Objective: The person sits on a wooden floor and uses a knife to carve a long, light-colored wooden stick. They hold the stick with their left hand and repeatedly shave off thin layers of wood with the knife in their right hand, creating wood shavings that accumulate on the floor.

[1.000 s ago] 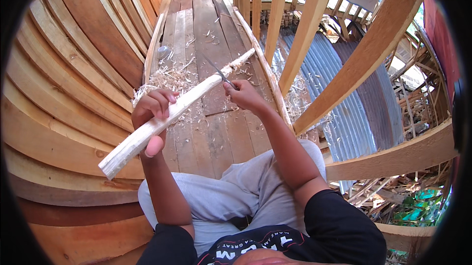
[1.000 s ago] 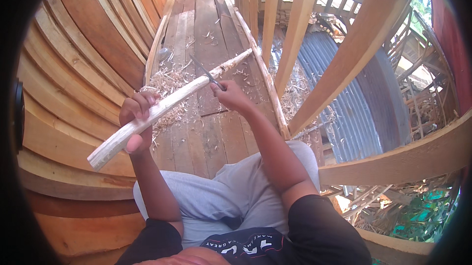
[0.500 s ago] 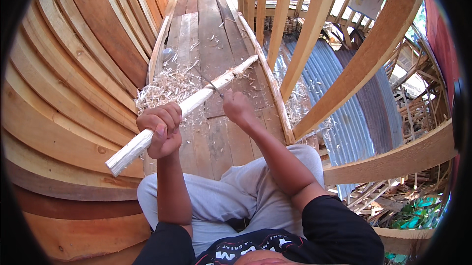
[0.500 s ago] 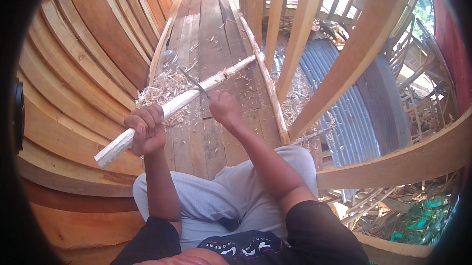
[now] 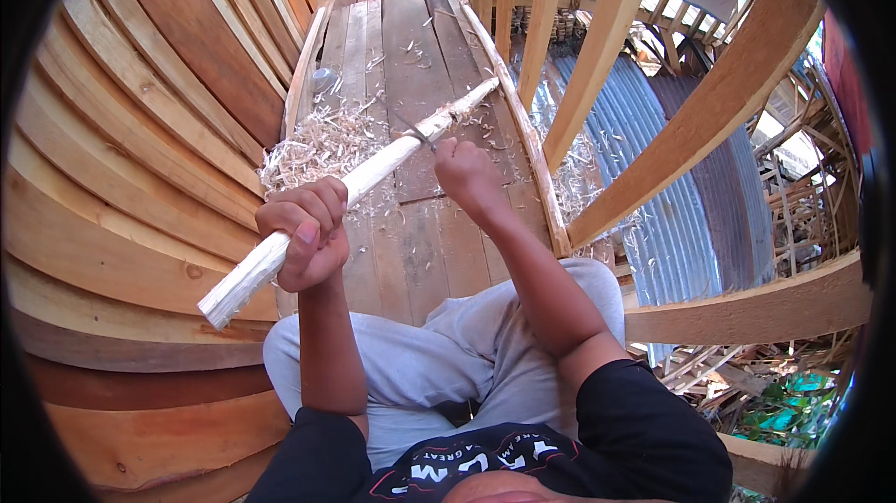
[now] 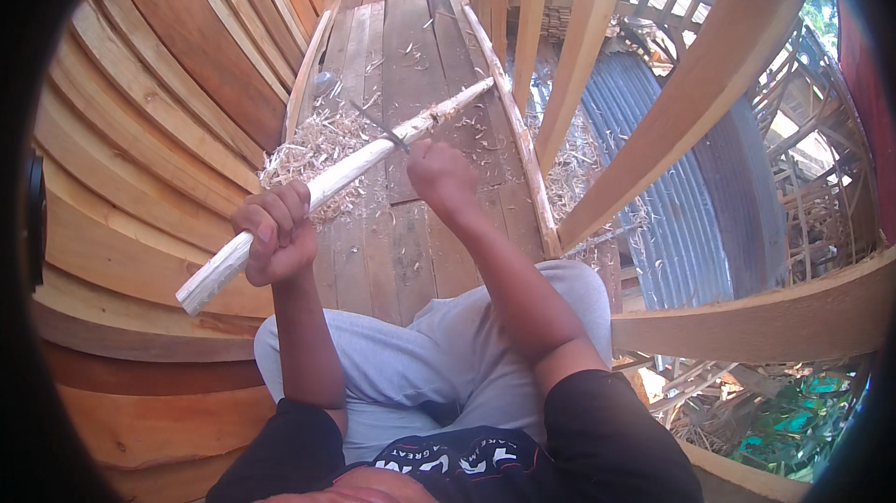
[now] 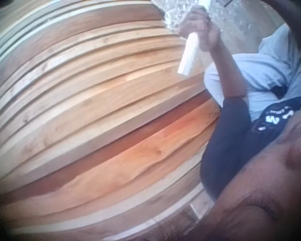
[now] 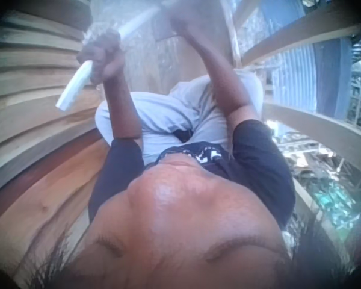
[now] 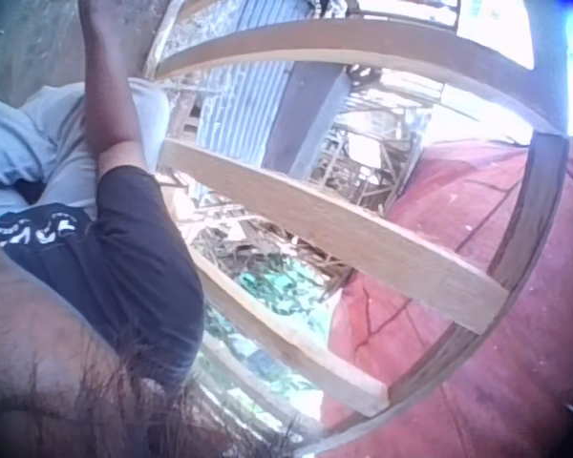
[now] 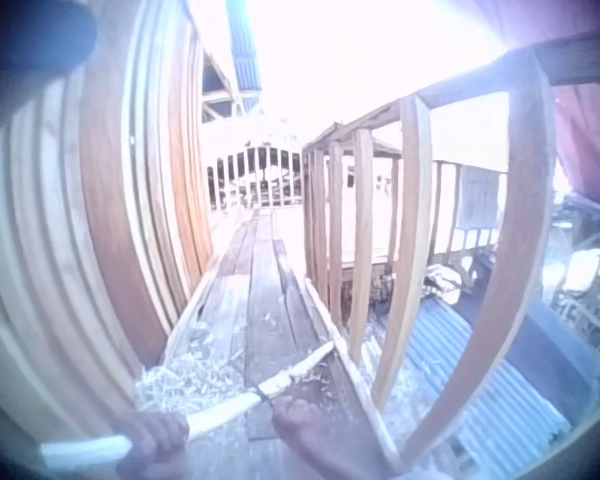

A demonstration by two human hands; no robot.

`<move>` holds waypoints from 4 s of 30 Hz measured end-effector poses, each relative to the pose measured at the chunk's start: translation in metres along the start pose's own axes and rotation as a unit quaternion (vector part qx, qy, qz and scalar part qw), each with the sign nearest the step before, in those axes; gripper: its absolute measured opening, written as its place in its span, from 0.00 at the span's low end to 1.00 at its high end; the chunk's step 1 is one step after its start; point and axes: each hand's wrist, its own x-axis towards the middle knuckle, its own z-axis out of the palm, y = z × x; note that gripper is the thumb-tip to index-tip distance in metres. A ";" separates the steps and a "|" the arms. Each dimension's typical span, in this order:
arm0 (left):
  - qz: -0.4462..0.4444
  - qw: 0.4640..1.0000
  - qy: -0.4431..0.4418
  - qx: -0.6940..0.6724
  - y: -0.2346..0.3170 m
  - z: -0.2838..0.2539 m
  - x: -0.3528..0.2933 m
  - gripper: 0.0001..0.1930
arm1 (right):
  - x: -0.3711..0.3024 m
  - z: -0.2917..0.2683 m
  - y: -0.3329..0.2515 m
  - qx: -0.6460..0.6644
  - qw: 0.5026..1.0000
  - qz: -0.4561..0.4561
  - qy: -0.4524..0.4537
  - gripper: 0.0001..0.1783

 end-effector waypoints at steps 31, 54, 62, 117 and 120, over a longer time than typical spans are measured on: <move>0.013 1.000 -0.001 -0.010 -0.003 -0.017 0.000 0.15 | -0.037 -0.006 -0.043 0.004 0.992 -0.084 -0.096 0.31; 0.022 1.000 -0.001 -0.012 -0.017 -0.003 0.003 0.16 | 0.016 0.024 0.020 0.041 0.997 -0.025 0.063 0.33; 0.025 1.000 0.014 0.000 -0.026 0.006 -0.006 0.16 | 0.031 0.019 0.027 -0.007 0.994 -0.020 0.106 0.32; 0.013 0.999 0.032 -0.032 0.006 -0.002 0.011 0.14 | 0.032 0.040 0.037 0.049 0.993 -0.064 0.087 0.37; 0.002 0.999 0.045 -0.020 0.012 -0.008 0.008 0.14 | 0.012 0.038 0.025 0.184 0.970 -0.022 -0.160 0.40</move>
